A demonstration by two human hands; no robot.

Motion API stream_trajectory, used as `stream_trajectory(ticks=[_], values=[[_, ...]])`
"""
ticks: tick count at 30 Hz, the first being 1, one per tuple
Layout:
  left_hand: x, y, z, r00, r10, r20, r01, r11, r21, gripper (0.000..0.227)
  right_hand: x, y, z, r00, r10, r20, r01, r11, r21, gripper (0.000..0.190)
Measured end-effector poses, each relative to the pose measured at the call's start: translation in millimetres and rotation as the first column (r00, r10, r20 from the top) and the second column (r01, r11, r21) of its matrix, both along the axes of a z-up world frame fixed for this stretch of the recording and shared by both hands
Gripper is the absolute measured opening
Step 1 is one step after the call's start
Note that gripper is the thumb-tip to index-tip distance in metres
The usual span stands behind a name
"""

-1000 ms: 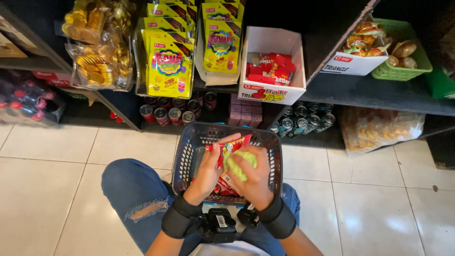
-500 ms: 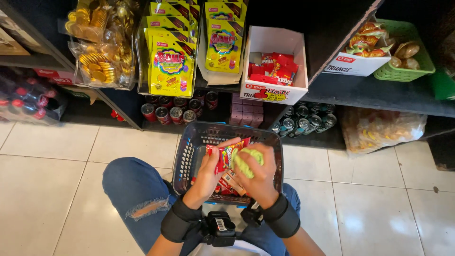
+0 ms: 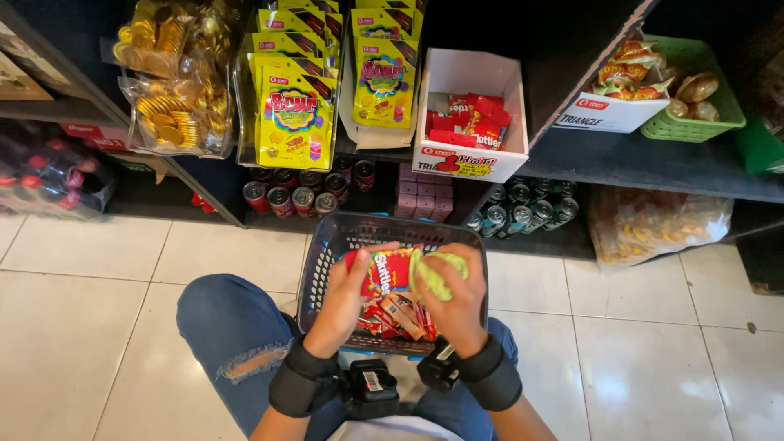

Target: The person wipes individual candy packages with a cloth and organizes them in a basket.

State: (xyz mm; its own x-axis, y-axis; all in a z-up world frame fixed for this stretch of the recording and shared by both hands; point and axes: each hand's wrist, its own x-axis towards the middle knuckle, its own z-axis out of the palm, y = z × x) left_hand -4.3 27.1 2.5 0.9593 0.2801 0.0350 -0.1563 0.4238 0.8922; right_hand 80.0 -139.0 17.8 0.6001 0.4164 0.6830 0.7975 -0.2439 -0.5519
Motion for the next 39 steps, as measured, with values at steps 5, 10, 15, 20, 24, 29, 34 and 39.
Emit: stream_trajectory(ticks=[5, 10, 15, 20, 24, 29, 34, 39], values=[[10, 8, -17, 0.963, 0.238, -0.126, -0.234, 0.971, 0.044, 0.042, 9, -9, 7, 0.996, -0.032, -0.081, 0.044, 0.988, 0.150, 0.025], [33, -7, -49, 0.950, 0.305, -0.072, -0.286, 0.937, 0.200, 0.034, -7, -7, 11, 0.987, 0.079, -0.142, -0.054, 0.984, 0.168, 0.027], [33, -25, -35, 0.981, 0.193, -0.003, -0.187, 0.953, 0.237, 0.032, -20, 8, 13, 0.984, 0.164, -0.062, -0.150, 0.971, 0.184, 0.032], [18, -31, 6, 0.983, -0.163, 0.088, 0.175, 0.974, -0.146, 0.060, -16, 15, 4, 0.993, 0.072, -0.095, -0.058, 0.989, 0.137, 0.036], [21, -28, 9, 0.976, -0.163, 0.146, 0.187, 0.969, -0.163, 0.066, -24, 16, 6, 0.989, 0.088, -0.123, -0.067, 0.984, 0.163, 0.035], [22, -22, 7, 0.983, -0.153, 0.102, 0.164, 0.981, -0.108, 0.070, -38, 17, 17, 0.975, 0.219, 0.027, -0.221, 0.966, 0.136, 0.037], [19, -26, -17, 0.982, -0.148, 0.121, 0.158, 0.984, -0.079, 0.065, -30, 17, 15, 0.986, 0.160, -0.040, -0.153, 0.979, 0.136, 0.038], [21, -25, -1, 0.999, 0.029, 0.031, -0.038, 0.946, 0.322, 0.058, -16, 9, 20, 0.964, 0.166, -0.205, -0.156, 0.986, 0.063, 0.038]])
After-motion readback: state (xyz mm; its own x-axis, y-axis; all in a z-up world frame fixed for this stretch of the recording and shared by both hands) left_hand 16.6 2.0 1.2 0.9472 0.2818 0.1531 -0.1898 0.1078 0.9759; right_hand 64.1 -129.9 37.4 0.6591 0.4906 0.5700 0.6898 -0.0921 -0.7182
